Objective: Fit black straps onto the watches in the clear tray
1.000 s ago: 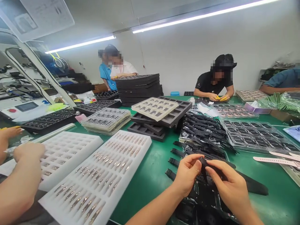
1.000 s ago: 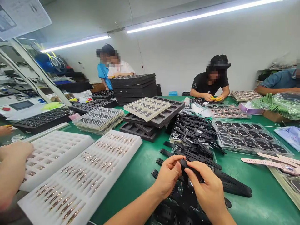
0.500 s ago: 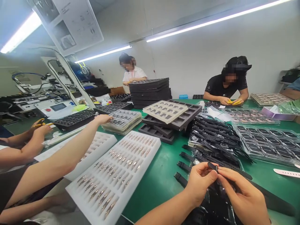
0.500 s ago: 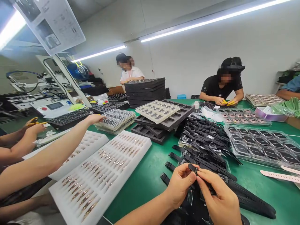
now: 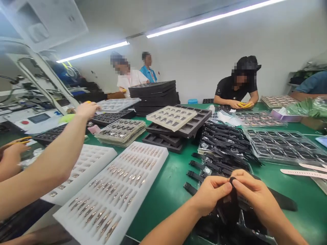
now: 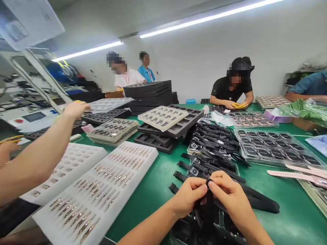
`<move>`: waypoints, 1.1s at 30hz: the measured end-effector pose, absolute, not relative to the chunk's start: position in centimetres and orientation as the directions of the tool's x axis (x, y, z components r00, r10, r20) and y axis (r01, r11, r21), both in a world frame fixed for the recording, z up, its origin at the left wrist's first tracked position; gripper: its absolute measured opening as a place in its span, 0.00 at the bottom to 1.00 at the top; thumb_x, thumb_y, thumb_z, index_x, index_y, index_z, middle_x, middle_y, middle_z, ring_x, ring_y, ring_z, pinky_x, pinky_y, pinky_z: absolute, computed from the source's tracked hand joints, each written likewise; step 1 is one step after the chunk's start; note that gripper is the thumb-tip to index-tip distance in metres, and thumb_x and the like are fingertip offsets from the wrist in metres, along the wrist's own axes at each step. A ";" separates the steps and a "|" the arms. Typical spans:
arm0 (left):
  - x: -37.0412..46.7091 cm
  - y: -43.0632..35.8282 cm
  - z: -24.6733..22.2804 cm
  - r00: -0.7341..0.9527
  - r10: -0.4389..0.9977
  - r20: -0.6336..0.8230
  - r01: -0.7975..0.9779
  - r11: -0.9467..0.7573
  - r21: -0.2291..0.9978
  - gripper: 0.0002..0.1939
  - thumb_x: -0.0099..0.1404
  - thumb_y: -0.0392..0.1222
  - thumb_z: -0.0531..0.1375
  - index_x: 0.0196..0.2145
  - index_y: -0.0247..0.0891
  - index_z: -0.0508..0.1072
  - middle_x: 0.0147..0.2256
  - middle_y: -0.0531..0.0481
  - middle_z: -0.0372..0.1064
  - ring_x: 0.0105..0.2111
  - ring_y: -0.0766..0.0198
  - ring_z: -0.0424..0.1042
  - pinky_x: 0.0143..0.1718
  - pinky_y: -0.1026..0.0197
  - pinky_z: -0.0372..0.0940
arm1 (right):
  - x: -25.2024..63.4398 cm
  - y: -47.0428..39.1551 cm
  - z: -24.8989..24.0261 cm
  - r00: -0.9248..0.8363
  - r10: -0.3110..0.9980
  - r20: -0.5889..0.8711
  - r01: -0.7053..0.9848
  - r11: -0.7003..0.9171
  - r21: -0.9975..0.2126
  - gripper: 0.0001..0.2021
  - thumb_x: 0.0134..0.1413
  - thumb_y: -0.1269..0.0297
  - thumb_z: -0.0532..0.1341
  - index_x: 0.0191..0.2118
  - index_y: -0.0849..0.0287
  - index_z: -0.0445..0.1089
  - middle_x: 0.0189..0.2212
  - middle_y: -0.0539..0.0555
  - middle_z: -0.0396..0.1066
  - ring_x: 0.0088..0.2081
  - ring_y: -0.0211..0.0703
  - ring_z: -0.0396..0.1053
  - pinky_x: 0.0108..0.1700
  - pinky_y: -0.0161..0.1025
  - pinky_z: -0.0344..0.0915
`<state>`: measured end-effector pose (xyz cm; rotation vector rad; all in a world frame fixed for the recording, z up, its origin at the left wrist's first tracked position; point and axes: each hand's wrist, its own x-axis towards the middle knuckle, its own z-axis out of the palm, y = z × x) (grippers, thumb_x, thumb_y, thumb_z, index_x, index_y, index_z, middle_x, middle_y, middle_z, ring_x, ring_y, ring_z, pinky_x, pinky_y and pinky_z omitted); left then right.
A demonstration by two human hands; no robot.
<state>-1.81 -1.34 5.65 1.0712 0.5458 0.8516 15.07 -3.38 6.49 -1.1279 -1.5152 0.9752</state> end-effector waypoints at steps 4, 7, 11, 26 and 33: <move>-1.7 -1.1 5.8 0.660 0.745 -0.099 -0.252 0.343 0.905 0.27 0.54 0.62 0.70 0.33 0.30 0.81 0.27 0.47 0.73 0.26 0.68 0.66 0.30 0.66 0.61 | 14.6 -3.2 6.9 0.044 0.992 0.117 -0.025 0.118 -0.993 0.21 0.57 0.46 0.66 0.24 0.58 0.75 0.29 0.52 0.68 0.27 0.40 0.64 0.27 0.36 0.66; -1.7 -1.1 5.7 0.674 0.717 -0.177 -0.225 0.428 0.875 0.27 0.55 0.61 0.70 0.37 0.31 0.81 0.28 0.46 0.76 0.26 0.67 0.68 0.29 0.67 0.63 | 14.3 -3.0 6.8 0.183 0.983 0.015 -0.193 0.051 -0.980 0.19 0.53 0.45 0.69 0.29 0.59 0.77 0.20 0.48 0.62 0.22 0.38 0.60 0.22 0.34 0.61; -1.8 -1.2 5.6 0.702 0.687 -0.189 -0.206 0.450 0.869 0.25 0.55 0.59 0.71 0.35 0.31 0.81 0.29 0.44 0.77 0.26 0.67 0.70 0.30 0.66 0.64 | 14.0 -2.8 7.3 0.282 0.959 -0.036 -0.317 0.057 -0.947 0.20 0.48 0.44 0.72 0.35 0.59 0.79 0.23 0.49 0.70 0.21 0.37 0.61 0.21 0.34 0.61; -1.6 -1.4 5.9 0.511 0.860 0.019 0.029 -0.039 0.999 0.19 0.65 0.54 0.64 0.41 0.35 0.81 0.37 0.43 0.79 0.36 0.58 0.74 0.40 0.58 0.66 | 14.9 -3.1 7.4 0.233 0.966 0.110 -0.057 0.126 -0.990 0.21 0.57 0.46 0.66 0.49 0.56 0.72 0.29 0.49 0.71 0.28 0.41 0.67 0.30 0.37 0.67; -2.6 -0.8 5.3 0.425 0.676 0.602 0.321 -0.734 0.598 0.17 0.72 0.39 0.57 0.57 0.38 0.71 0.45 0.41 0.79 0.42 0.56 0.77 0.47 0.52 0.69 | 14.6 -3.8 7.0 0.062 0.997 0.050 0.103 0.044 -0.994 0.21 0.61 0.43 0.62 0.33 0.59 0.73 0.27 0.52 0.75 0.28 0.44 0.71 0.33 0.39 0.70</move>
